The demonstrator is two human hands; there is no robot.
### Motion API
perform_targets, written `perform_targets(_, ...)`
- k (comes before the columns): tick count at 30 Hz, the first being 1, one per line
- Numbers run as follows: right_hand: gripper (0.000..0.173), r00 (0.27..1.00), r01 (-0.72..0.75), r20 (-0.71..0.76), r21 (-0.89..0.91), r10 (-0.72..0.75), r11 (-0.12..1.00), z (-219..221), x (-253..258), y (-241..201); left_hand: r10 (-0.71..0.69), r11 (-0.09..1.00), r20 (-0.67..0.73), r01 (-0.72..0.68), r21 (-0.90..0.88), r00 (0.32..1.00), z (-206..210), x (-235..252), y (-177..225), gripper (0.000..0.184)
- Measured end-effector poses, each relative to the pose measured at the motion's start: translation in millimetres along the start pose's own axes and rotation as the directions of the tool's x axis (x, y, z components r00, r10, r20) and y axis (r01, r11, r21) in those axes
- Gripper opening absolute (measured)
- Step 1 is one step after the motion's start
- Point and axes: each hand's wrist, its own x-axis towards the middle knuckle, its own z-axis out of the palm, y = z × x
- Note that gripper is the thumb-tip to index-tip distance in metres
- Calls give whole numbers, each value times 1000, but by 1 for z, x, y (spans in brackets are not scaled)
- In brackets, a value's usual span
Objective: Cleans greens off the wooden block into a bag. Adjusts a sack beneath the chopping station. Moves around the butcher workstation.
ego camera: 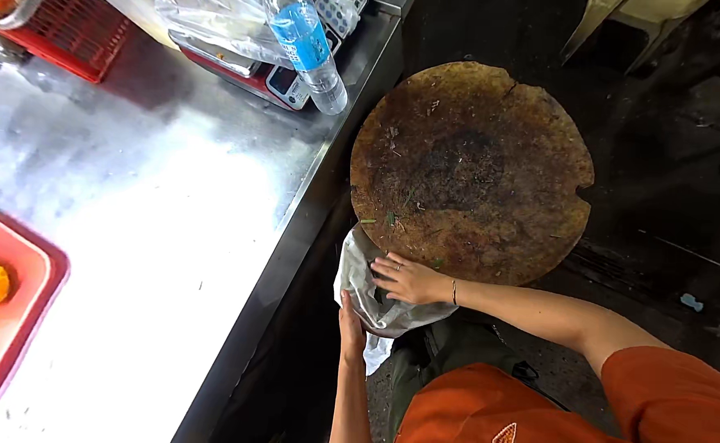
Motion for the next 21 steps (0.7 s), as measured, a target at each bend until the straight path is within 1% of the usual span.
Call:
perform_targets(1, 40, 998, 47, -48, 23, -46, 999, -4, 0, -3, -2, 1000, -1, 2, 5, 1000, -1, 0, 0, 63)
perform_targets(2, 35, 993, 56, -107, 41, -51, 998, -12, 4, -3, -5, 1000, -7, 5, 10, 1000, -1, 1, -1, 62)
perform_targets(3, 34, 986, 21, -165, 54, -12, 998, -23, 11, 2, -9, 1000, -10, 9, 15, 1000, -1, 0, -1, 62)
perform_targets(5, 36, 958, -104, -265, 23, 106, 994, -47, 33, 27, -15, 1000, -10, 15, 19, 1000, -1, -2, -2, 61)
perform_targets(6, 40, 937, -168, -314, -24, 152, 986, -56, 46, 47, -14, 1000, -3, 14, 16, 1000, 0, -2, -2, 62)
perform_targets(7, 49, 922, -245, -325, -74, 209, 967, -64, 57, 66, -14, 1000, 3, 13, 13, 1000, 1, -3, -2, 62)
perform_targets(9, 71, 916, -347, -270, -157, 298, 925, -71, 71, 94, -9, 1000, 6, 9, 9, 1000, 3, -4, -1, 62)
perform_targets(10, 78, 923, -341, -256, -196, 288, 919, -66, 73, 97, -5, 1000, 8, 5, 1, 1000, 4, -4, -1, 62)
perform_targets(11, 81, 938, -305, -236, -220, 253, 927, -58, 71, 90, 3, 1000, 16, -3, -6, 1000, 4, -5, -1, 62)
perform_targets(12, 79, 957, -243, -215, -228, 194, 943, -48, 65, 76, 10, 1000, 19, -10, -10, 1000, 4, -5, 0, 62)
perform_targets(13, 75, 979, -160, -158, -223, 126, 962, -38, 56, 59, 14, 1000, 17, -14, -13, 1000, 4, -6, 0, 62)
perform_targets(15, 62, 1000, 12, 12, -114, -11, 993, -22, 31, 28, 7, 1000, 11, -7, -5, 1000, 5, -5, 1, 63)
perform_targets(16, 57, 994, 87, 69, -50, -84, 995, -21, 20, 17, 2, 1000, 11, -2, 4, 1000, 4, -4, 0, 64)
perform_targets(17, 55, 988, 130, 83, -14, -128, 991, -26, 12, 13, 2, 1000, 19, -3, 15, 1000, 4, -3, 0, 65)
perform_targets(18, 52, 993, 116, 32, -7, -116, 993, -35, 6, 13, 1, 1000, 22, -1, 17, 1000, 3, -1, 0, 65)
perform_targets(19, 49, 996, 58, -65, -31, -60, 998, -44, 2, 20, -5, 1000, 17, 5, 18, 1000, 3, -1, 0, 65)
perform_targets(20, 47, 984, -31, -179, -74, 17, 997, -55, 0, 33, -13, 1000, 6, 13, 15, 1000, 3, -2, -1, 64)
perform_targets(21, 47, 952, -147, -284, -104, 112, 984, -66, -2, 51, -22, 1000, -6, 22, 9, 1000, 3, -2, -1, 64)
